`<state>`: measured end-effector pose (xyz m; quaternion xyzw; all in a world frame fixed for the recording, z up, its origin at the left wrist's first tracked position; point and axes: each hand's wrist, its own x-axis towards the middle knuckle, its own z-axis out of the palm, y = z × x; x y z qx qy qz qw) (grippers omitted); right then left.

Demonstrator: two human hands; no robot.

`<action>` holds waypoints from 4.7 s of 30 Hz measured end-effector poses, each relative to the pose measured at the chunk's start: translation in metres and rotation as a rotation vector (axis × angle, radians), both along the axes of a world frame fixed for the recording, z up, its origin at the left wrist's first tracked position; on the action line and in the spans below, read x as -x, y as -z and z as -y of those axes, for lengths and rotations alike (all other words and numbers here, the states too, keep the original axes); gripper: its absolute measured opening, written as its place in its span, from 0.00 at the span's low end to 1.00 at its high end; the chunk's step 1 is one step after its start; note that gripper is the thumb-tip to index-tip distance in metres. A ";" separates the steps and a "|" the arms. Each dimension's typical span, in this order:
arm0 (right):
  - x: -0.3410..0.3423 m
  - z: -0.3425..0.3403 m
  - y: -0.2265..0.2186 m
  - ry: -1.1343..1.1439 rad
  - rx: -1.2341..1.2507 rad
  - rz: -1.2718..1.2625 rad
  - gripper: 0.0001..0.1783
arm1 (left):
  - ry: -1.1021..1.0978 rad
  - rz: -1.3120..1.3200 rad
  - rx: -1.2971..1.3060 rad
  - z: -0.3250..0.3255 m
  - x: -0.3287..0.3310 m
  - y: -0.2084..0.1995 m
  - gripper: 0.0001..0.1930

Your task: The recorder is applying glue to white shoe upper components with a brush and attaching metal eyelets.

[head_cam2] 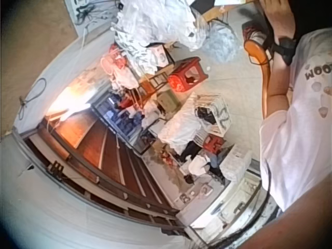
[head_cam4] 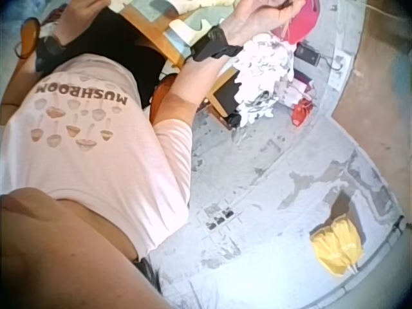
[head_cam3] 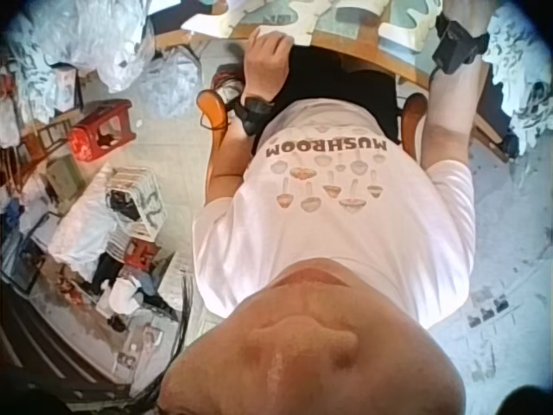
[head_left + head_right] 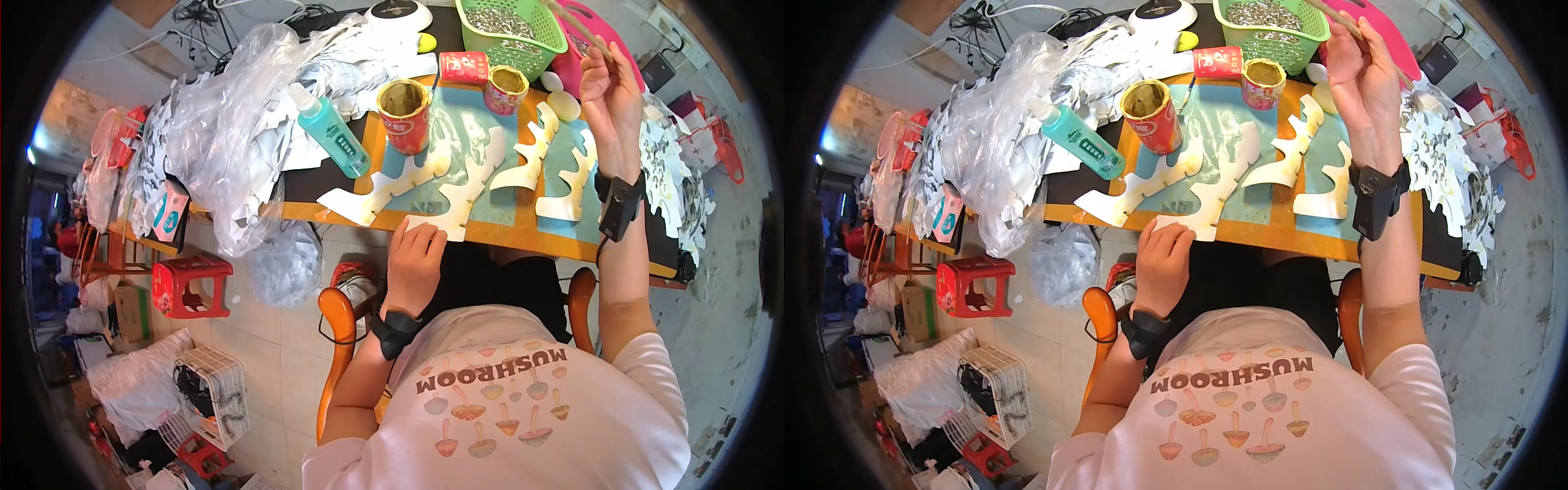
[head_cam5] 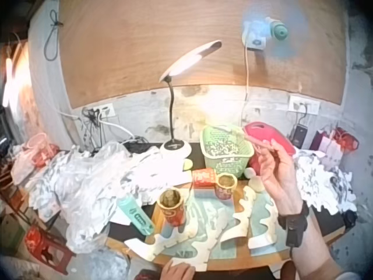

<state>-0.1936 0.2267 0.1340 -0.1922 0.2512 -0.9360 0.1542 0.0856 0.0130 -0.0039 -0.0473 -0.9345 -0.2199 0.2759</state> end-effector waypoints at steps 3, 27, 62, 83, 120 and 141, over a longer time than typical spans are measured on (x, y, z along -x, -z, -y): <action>-0.005 -0.006 -0.010 -0.081 0.118 0.057 0.16 | -0.002 -0.010 0.000 0.000 0.000 0.000 0.07; -0.153 -0.067 0.085 0.035 -1.059 -0.344 0.04 | 0.041 -0.022 -0.114 0.009 0.002 0.001 0.07; -0.149 -0.073 0.092 0.114 -0.902 -0.335 0.04 | 0.044 0.006 -0.132 0.010 0.002 -0.001 0.07; -0.152 -0.071 0.091 0.124 -0.883 -0.337 0.03 | 0.040 0.013 -0.135 0.009 0.002 -0.001 0.07; -0.156 -0.057 0.099 0.319 -0.893 -0.262 0.06 | 0.043 0.029 -0.154 0.009 0.002 -0.003 0.07; -0.163 -0.048 0.085 0.411 -1.095 -0.440 0.05 | 0.054 0.016 -0.066 0.010 0.002 -0.004 0.06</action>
